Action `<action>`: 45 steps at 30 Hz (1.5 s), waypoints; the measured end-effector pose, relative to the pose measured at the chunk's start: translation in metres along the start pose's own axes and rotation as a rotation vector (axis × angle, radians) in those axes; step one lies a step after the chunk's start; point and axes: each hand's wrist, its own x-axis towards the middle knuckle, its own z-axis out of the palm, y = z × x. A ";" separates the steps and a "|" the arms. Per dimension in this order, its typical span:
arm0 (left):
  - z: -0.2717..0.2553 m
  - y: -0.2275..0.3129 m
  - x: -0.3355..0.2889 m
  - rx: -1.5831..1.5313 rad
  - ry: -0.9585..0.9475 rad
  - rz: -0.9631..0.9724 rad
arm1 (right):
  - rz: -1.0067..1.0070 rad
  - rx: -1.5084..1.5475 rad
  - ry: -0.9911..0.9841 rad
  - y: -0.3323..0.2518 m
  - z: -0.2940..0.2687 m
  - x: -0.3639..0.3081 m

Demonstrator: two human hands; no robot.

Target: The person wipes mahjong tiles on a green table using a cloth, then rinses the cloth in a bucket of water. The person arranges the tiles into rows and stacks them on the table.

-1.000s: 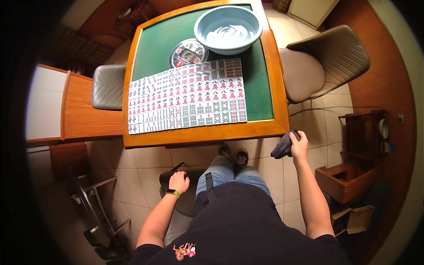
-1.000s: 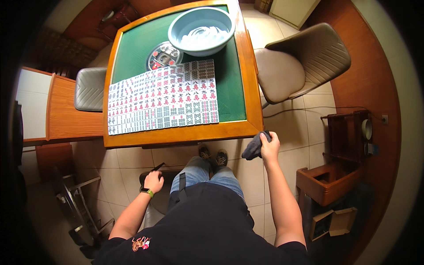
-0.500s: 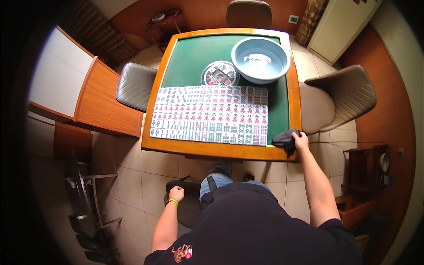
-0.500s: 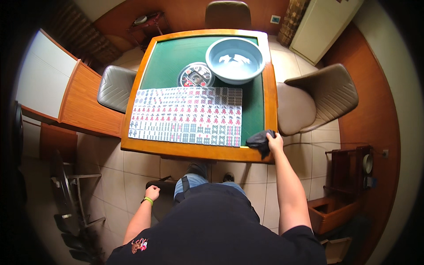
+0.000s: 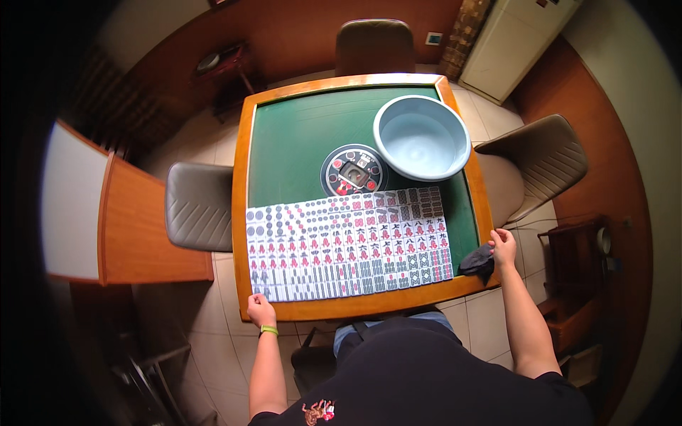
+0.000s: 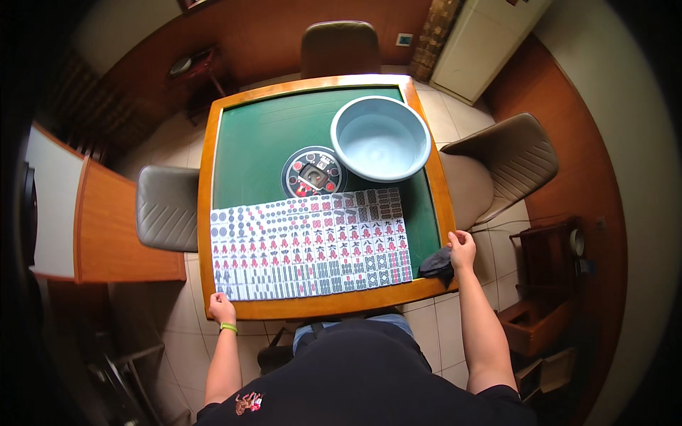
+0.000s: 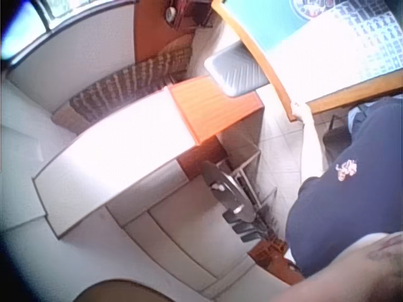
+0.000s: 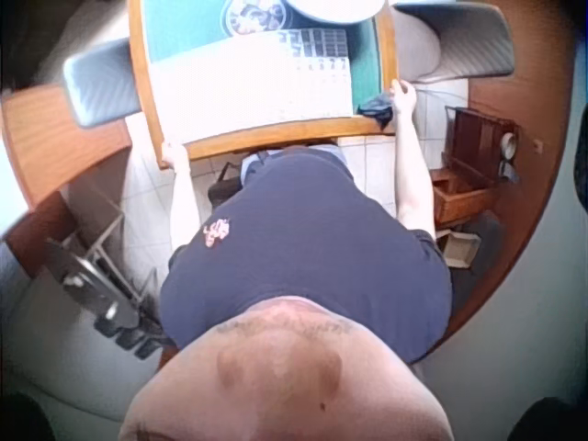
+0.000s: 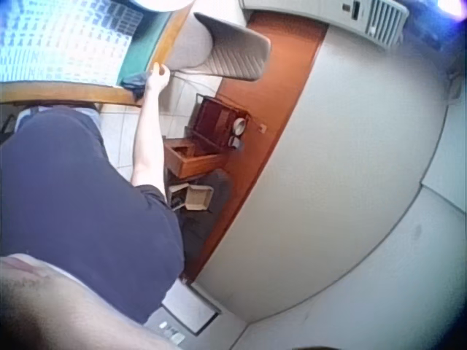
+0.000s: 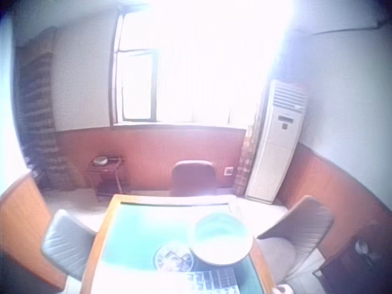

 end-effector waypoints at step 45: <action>0.156 0.517 -0.164 -0.820 -1.301 0.299 | 0.253 0.541 0.162 -0.118 -0.090 0.034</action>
